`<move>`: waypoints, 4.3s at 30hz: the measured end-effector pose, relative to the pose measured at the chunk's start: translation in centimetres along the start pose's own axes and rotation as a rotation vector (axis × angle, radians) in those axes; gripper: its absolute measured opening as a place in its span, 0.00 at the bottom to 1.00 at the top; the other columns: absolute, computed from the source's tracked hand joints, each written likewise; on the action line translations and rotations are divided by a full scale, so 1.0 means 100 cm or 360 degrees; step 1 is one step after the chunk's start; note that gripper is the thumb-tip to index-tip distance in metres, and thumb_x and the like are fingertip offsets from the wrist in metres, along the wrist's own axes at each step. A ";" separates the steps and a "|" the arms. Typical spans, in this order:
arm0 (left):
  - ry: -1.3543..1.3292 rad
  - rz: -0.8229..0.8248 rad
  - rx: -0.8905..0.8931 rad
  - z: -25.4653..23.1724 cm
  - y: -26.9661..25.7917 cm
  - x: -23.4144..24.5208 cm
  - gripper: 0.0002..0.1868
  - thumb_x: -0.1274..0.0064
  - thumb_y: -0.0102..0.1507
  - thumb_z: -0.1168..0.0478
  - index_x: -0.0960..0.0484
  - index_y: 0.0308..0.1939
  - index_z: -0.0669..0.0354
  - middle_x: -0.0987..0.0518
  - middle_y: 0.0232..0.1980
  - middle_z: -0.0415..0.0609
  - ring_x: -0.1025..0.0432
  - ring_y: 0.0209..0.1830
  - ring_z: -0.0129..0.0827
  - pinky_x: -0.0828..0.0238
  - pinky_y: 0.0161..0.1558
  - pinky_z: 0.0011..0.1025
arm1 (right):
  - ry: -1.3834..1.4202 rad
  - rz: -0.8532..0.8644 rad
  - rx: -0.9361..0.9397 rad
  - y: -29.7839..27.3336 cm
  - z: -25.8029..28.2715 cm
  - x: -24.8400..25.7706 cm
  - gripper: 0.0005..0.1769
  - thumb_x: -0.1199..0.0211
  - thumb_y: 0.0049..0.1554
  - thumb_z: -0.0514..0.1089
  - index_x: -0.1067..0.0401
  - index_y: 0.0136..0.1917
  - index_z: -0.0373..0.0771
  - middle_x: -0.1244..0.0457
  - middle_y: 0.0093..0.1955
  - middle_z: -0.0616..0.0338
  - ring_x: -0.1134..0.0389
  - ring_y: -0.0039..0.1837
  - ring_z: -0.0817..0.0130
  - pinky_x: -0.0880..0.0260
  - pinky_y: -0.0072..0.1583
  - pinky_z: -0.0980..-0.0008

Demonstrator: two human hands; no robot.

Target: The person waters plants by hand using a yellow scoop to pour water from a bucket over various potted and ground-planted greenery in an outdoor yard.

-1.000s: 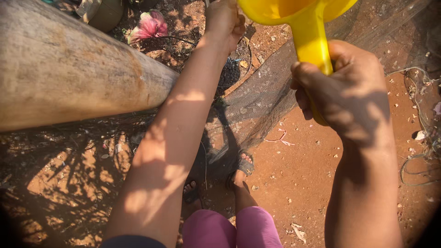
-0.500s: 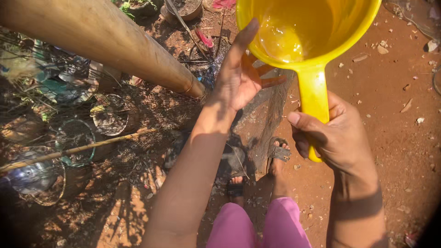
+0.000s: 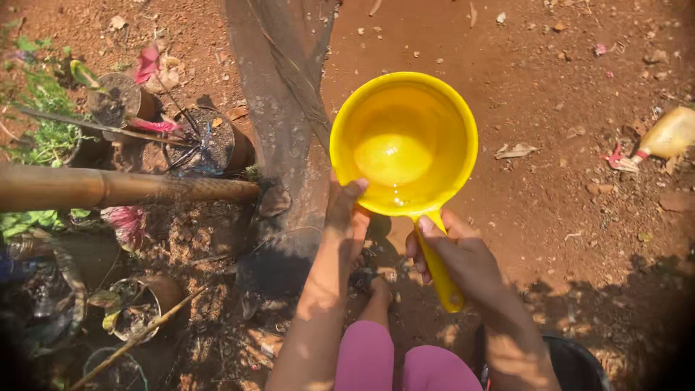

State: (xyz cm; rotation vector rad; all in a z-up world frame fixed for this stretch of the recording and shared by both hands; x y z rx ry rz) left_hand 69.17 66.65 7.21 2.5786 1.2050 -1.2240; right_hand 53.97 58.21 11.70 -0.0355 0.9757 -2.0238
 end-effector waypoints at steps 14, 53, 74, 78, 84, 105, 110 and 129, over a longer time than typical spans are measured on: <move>0.0280 0.0593 0.1193 0.378 -0.246 -0.134 0.51 0.69 0.63 0.23 0.42 0.77 0.57 0.30 0.72 0.54 0.34 0.72 0.45 0.35 0.68 0.48 | 0.0459 -0.1186 0.0228 -0.307 -0.237 0.241 0.11 0.39 0.60 0.47 0.32 0.48 0.37 0.40 0.29 0.62 0.40 0.28 0.76 0.39 0.30 0.73; 0.2203 0.2499 0.0324 0.716 -0.342 0.024 0.27 0.45 0.72 0.67 0.32 0.75 0.53 0.19 0.63 0.52 0.21 0.60 0.33 0.20 0.58 0.29 | -0.0389 -0.2081 -0.0233 -0.162 -0.817 0.397 0.21 0.29 0.57 0.53 0.25 0.45 0.31 0.31 0.39 0.41 0.27 0.44 0.52 0.24 0.49 0.59; 0.0904 0.1233 0.2002 0.691 -0.316 -0.039 0.40 0.71 0.71 0.33 0.37 0.76 0.56 0.35 0.75 0.55 0.39 0.76 0.51 0.42 0.75 0.53 | 0.1111 -0.1752 0.0680 -0.380 -0.581 0.340 0.16 0.33 0.55 0.54 0.25 0.42 0.38 0.37 0.23 0.64 0.37 0.20 0.77 0.37 0.23 0.74; 0.0837 0.1304 0.1834 0.623 -0.413 -0.108 0.49 0.77 0.65 0.26 0.44 0.80 0.56 0.40 0.80 0.56 0.46 0.80 0.52 0.51 0.77 0.55 | 0.1252 -0.1807 0.0794 -0.464 -0.564 0.279 0.19 0.33 0.56 0.53 0.27 0.40 0.34 0.38 0.23 0.64 0.41 0.20 0.77 0.40 0.22 0.75; 0.0819 0.1379 0.2294 0.533 -0.625 -0.159 0.49 0.67 0.65 0.25 0.38 0.77 0.59 0.34 0.77 0.56 0.39 0.75 0.49 0.41 0.70 0.49 | 0.1868 -0.1990 0.0862 -0.591 -0.575 0.174 0.15 0.34 0.55 0.48 0.25 0.47 0.34 0.39 0.24 0.63 0.40 0.22 0.76 0.38 0.24 0.72; 0.1687 0.3108 0.2915 0.426 -1.287 -0.092 0.33 0.50 0.61 0.40 0.33 0.67 0.48 0.28 0.64 0.49 0.29 0.59 0.49 0.24 0.50 0.52 | 0.2507 -0.3101 0.1224 -1.016 -0.799 -0.153 0.16 0.31 0.54 0.46 0.35 0.41 0.35 0.42 0.25 0.62 0.41 0.21 0.74 0.40 0.24 0.70; 0.1574 0.3364 0.3075 0.423 -1.434 -0.056 0.33 0.50 0.64 0.43 0.37 0.70 0.47 0.30 0.66 0.50 0.31 0.62 0.47 0.27 0.51 0.53 | 0.2590 -0.3215 0.0888 -1.100 -0.901 -0.198 0.19 0.30 0.55 0.48 0.34 0.41 0.33 0.40 0.24 0.59 0.40 0.21 0.72 0.39 0.24 0.70; 0.1463 0.3858 0.3677 0.407 -2.004 0.131 0.42 0.48 0.65 0.47 0.50 0.77 0.55 0.38 0.74 0.65 0.30 0.66 0.59 0.24 0.55 0.56 | 0.3194 -0.3435 0.1045 -1.407 -1.298 -0.389 0.20 0.28 0.53 0.44 0.34 0.45 0.28 0.44 0.23 0.56 0.44 0.21 0.68 0.44 0.24 0.65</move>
Point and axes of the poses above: each hand's wrist, its own y-axis towards the middle knuckle, its own x-axis out of the back of the hand, z = x × y, the point moved 4 cm from there along y, towards the middle knuckle
